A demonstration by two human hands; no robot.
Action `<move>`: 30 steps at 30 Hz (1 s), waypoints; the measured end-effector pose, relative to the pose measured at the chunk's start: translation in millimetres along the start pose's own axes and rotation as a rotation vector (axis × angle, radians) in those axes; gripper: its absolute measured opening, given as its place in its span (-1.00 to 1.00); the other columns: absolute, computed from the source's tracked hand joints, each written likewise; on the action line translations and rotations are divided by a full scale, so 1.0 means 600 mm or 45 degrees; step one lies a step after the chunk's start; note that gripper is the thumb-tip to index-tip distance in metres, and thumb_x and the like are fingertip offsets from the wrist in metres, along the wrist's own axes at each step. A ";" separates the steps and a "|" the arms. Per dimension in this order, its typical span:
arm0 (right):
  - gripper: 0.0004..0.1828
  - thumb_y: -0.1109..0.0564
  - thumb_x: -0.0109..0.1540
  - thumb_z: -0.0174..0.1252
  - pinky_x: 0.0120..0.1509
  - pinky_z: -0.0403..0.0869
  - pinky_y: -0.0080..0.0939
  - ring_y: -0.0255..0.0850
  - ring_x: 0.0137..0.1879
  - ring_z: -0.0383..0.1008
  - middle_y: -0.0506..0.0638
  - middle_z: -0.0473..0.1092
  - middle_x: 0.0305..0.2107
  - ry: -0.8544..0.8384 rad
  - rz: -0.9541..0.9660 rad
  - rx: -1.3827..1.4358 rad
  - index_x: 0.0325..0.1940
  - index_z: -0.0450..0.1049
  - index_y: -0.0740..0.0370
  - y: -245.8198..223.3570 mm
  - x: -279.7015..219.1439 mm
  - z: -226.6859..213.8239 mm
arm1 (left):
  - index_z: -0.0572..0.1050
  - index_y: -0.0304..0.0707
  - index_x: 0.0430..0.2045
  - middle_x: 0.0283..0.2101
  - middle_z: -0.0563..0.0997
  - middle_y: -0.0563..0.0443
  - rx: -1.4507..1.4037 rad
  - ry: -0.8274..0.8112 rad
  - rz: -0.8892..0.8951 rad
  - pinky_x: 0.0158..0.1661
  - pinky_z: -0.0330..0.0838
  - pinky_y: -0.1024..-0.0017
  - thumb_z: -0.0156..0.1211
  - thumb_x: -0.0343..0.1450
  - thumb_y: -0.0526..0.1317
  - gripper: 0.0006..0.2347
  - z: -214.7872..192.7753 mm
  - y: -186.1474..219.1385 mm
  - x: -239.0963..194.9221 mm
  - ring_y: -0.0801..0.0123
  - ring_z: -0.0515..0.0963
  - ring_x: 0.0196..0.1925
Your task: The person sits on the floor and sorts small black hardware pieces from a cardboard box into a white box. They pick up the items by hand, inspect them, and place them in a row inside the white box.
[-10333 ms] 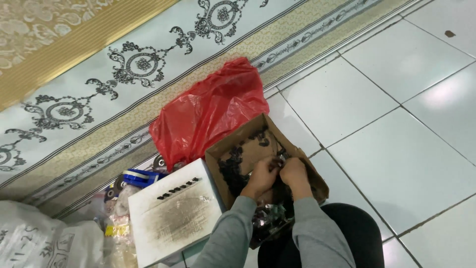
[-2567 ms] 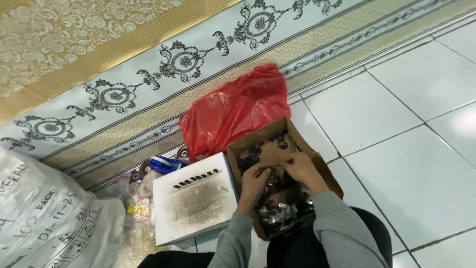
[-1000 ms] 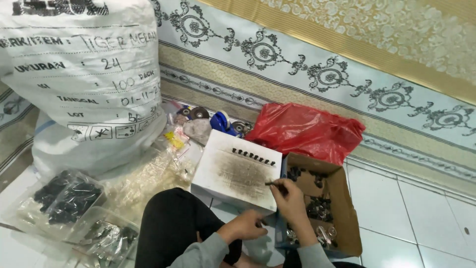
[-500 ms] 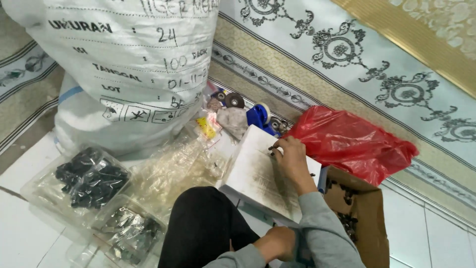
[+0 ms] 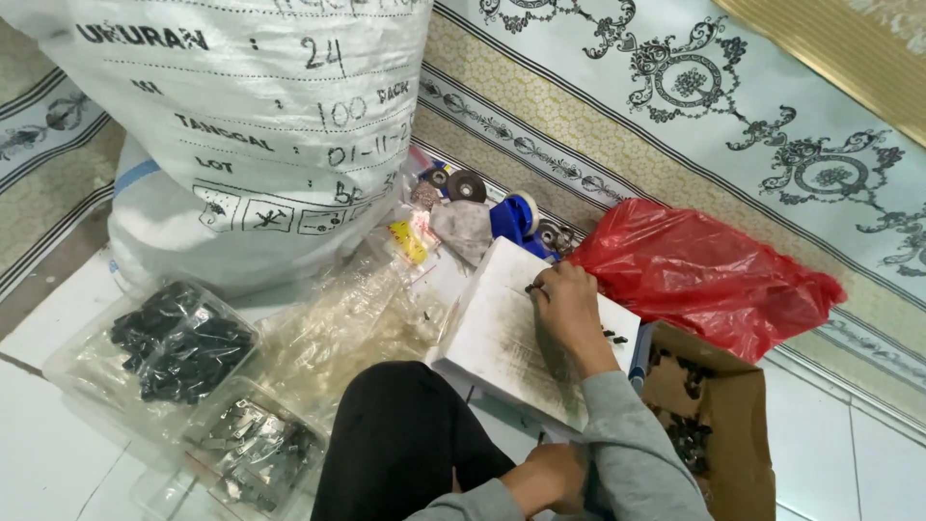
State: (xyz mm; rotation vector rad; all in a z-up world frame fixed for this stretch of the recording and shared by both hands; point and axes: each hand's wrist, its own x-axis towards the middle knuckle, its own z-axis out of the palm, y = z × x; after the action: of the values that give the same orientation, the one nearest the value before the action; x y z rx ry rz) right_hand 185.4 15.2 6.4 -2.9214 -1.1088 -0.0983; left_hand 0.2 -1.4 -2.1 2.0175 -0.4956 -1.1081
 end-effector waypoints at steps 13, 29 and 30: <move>-0.75 0.06 0.28 0.23 0.23 0.33 0.02 -0.01 0.07 0.40 0.11 0.45 -0.09 -0.182 0.169 0.191 -0.01 0.56 0.20 -0.047 -0.006 -0.071 | 0.53 -0.43 0.02 0.04 0.60 -0.32 0.142 -0.021 0.006 -0.10 0.54 0.12 0.01 0.42 -0.12 -0.61 0.002 0.004 0.003 -0.10 0.62 0.03; -0.60 0.07 0.23 0.25 0.28 0.29 0.10 0.04 0.12 0.37 0.13 0.42 -0.06 -0.200 0.091 0.158 0.15 0.53 0.19 -0.047 0.000 -0.084 | 0.49 -0.45 0.03 -0.05 0.58 -0.30 -0.019 -0.064 -0.064 -0.19 0.49 0.19 0.10 0.40 -0.07 -0.58 0.007 -0.003 0.008 -0.07 0.60 -0.08; -0.61 0.08 0.22 0.25 0.25 0.30 0.10 0.05 0.10 0.38 0.14 0.43 -0.08 -0.170 0.058 0.131 0.12 0.55 0.20 -0.043 0.000 -0.081 | 0.47 -0.45 0.05 -0.04 0.58 -0.29 -0.034 -0.064 -0.084 -0.19 0.49 0.19 0.09 0.41 -0.07 -0.58 0.004 0.002 0.002 -0.07 0.61 -0.07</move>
State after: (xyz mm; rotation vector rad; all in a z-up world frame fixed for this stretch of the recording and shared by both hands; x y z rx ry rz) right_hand 165.5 32.5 54.6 -2.8950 -1.0279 0.1525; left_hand -1.3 -3.9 -2.7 1.9995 -0.4407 -1.2019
